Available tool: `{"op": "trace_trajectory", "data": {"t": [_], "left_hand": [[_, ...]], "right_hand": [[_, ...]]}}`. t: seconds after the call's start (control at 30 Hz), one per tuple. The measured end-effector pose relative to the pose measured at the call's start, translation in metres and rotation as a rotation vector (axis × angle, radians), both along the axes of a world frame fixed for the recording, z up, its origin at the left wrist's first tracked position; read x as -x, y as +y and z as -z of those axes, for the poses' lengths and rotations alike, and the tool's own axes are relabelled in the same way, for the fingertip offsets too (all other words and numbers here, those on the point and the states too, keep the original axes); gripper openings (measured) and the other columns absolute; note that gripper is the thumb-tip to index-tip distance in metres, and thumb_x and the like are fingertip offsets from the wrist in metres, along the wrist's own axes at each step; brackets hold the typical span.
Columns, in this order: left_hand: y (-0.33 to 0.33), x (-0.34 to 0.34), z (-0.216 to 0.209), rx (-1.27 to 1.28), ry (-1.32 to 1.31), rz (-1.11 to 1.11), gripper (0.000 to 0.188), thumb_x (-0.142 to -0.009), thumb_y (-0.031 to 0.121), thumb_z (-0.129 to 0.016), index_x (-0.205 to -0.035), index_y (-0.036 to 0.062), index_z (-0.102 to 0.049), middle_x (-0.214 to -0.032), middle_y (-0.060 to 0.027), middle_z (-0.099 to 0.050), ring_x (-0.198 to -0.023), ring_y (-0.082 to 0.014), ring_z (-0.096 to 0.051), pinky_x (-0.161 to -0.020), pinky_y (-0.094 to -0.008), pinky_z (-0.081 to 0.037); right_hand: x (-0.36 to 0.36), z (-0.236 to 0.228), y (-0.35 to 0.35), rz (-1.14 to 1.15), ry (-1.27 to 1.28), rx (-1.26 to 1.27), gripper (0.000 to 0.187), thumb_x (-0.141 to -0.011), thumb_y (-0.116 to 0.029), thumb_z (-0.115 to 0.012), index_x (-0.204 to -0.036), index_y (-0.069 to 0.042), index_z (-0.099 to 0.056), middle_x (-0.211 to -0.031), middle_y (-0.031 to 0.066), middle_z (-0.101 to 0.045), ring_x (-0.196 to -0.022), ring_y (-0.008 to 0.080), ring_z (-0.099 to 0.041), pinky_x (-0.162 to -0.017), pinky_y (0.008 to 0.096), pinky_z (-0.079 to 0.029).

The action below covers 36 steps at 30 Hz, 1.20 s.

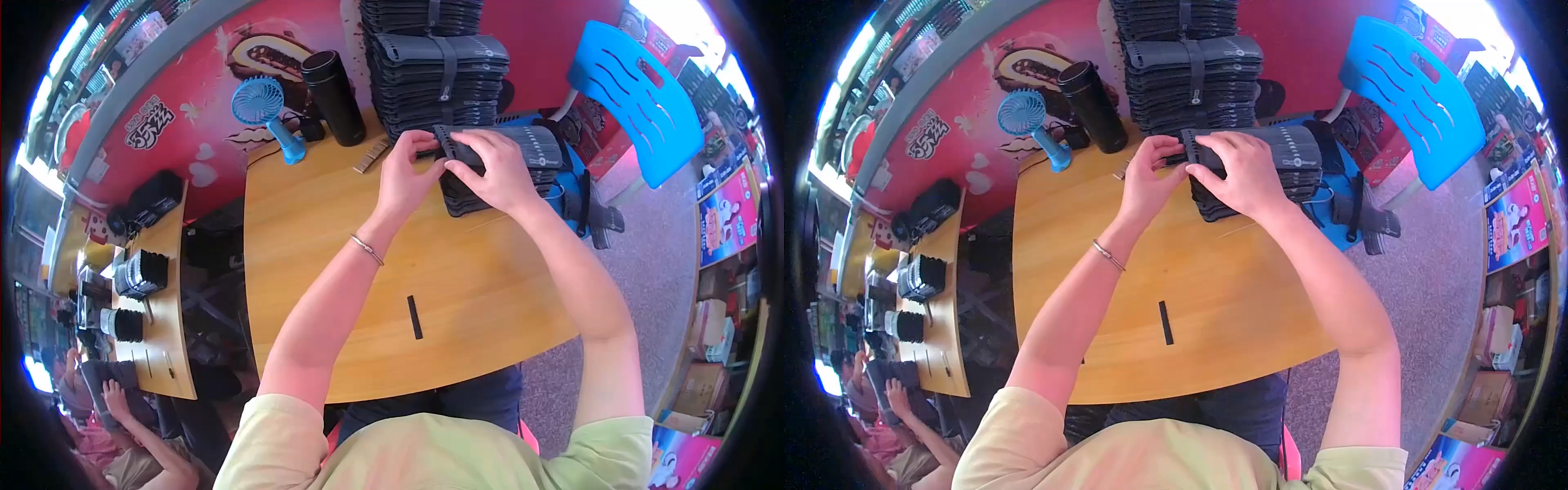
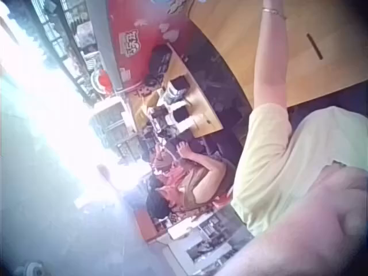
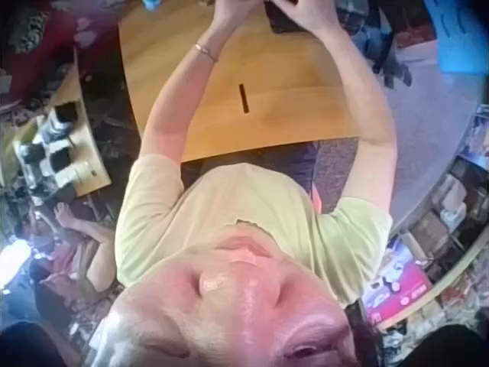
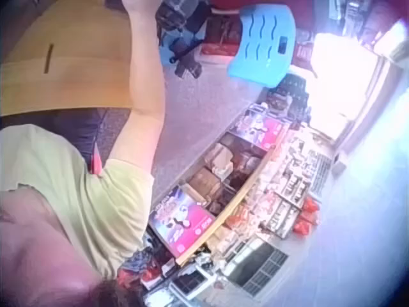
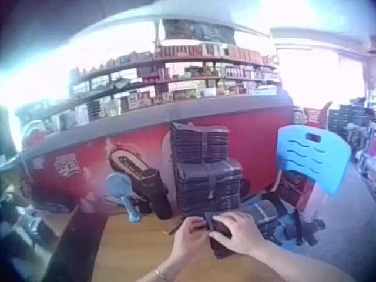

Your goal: The recorder bundles a stack of flexible bellows using a black strap on a workstation.

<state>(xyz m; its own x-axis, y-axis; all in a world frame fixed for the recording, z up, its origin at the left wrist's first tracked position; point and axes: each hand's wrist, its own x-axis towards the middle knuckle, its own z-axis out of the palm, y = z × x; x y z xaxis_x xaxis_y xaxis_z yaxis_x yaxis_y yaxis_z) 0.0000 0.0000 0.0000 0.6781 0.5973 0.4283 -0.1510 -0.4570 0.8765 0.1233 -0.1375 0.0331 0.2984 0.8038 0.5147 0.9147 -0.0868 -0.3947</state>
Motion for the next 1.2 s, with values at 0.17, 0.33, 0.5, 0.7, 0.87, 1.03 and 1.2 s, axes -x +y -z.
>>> {"op": "trace_trajectory", "data": {"t": [0.17, 0.33, 0.5, 0.7, 0.87, 1.03, 1.2], "left_hand": [[0.0, 0.001, -0.009, -0.043, 0.077, -0.007, 0.041, -0.077, 0.011, -0.078, -0.111, 0.0047, -0.055, -0.107, -0.0058, -0.067, -0.104, -0.0139, -0.062, -0.091, -0.029, -0.044], [-0.001, 0.001, -0.001, -0.08, -0.002, -0.024, 0.043, -0.074, 0.011, -0.079, -0.108, 0.0016, -0.055, -0.103, -0.009, -0.068, -0.102, -0.0171, -0.065, -0.088, -0.0302, -0.049], [-0.003, 0.0, -0.003, -0.121, 0.057, -0.054, 0.042, -0.075, 0.011, -0.078, -0.109, 0.0014, -0.055, -0.1, -0.0085, -0.069, -0.101, -0.0153, -0.065, -0.089, -0.0286, -0.048], [-0.002, 0.001, -0.003, -0.185, 0.085, -0.094, 0.04, -0.075, 0.007, -0.076, -0.109, 0.0009, -0.055, -0.101, -0.0097, -0.068, -0.102, -0.0169, -0.065, -0.087, -0.0297, -0.049], [-0.001, 0.0, 0.001, -0.105, -0.007, -0.036, 0.038, -0.077, 0.006, -0.073, -0.109, 0.0004, -0.056, -0.104, -0.0098, -0.067, -0.103, -0.0183, -0.065, -0.089, -0.0303, -0.05], [-0.006, -0.001, 0.0, -0.053, -0.012, -0.012, 0.033, -0.08, 0.002, -0.069, -0.109, 0.0002, -0.055, -0.105, -0.0092, -0.066, -0.105, -0.0185, -0.064, -0.089, -0.0301, -0.049], [-0.001, 0.0, 0.007, 0.062, -0.026, 0.042, 0.029, -0.084, -0.004, -0.06, -0.112, 0.0004, -0.053, -0.106, -0.0096, -0.066, -0.106, -0.0176, -0.063, -0.091, -0.0301, -0.049]], "right_hand": [[-0.005, 0.011, 0.004, 0.026, 0.001, -0.119, 0.025, -0.092, -0.024, -0.06, -0.109, -0.009, -0.071, -0.115, 0.0178, -0.066, -0.117, 0.0294, -0.059, -0.101, 0.0501, -0.04], [0.006, 0.014, 0.005, 0.052, -0.028, -0.146, 0.022, -0.091, -0.024, -0.06, -0.103, -0.009, -0.072, -0.109, 0.0132, -0.069, -0.114, 0.0288, -0.06, -0.102, 0.0565, -0.036], [0.005, 0.013, 0.006, 0.08, 0.144, -0.227, 0.02, -0.09, -0.02, -0.06, -0.1, -0.008, -0.072, -0.104, 0.0124, -0.07, -0.111, 0.0287, -0.063, -0.102, 0.0593, -0.034], [0.006, 0.017, 0.003, 0.001, 0.031, -0.187, 0.021, -0.092, -0.022, -0.06, -0.1, -0.008, -0.073, -0.104, 0.009, -0.071, -0.11, 0.0263, -0.063, -0.104, 0.0583, -0.032], [0.009, 0.015, 0.006, 0.028, 0.019, -0.184, 0.022, -0.091, -0.026, -0.062, -0.103, -0.011, -0.073, -0.109, 0.0067, -0.07, -0.114, 0.025, -0.06, -0.107, 0.0561, -0.028], [0.008, 0.019, 0.002, 0.024, -0.081, -0.164, 0.027, -0.087, -0.027, -0.068, -0.108, -0.013, -0.071, -0.113, 0.0054, -0.068, -0.116, 0.0228, -0.058, -0.108, 0.0551, -0.026], [0.011, 0.015, -0.002, 0.013, -0.134, -0.106, 0.034, -0.084, -0.022, -0.071, -0.116, -0.012, -0.067, -0.12, 0.0062, -0.066, -0.119, 0.0234, -0.056, -0.109, 0.0499, -0.027]]}}
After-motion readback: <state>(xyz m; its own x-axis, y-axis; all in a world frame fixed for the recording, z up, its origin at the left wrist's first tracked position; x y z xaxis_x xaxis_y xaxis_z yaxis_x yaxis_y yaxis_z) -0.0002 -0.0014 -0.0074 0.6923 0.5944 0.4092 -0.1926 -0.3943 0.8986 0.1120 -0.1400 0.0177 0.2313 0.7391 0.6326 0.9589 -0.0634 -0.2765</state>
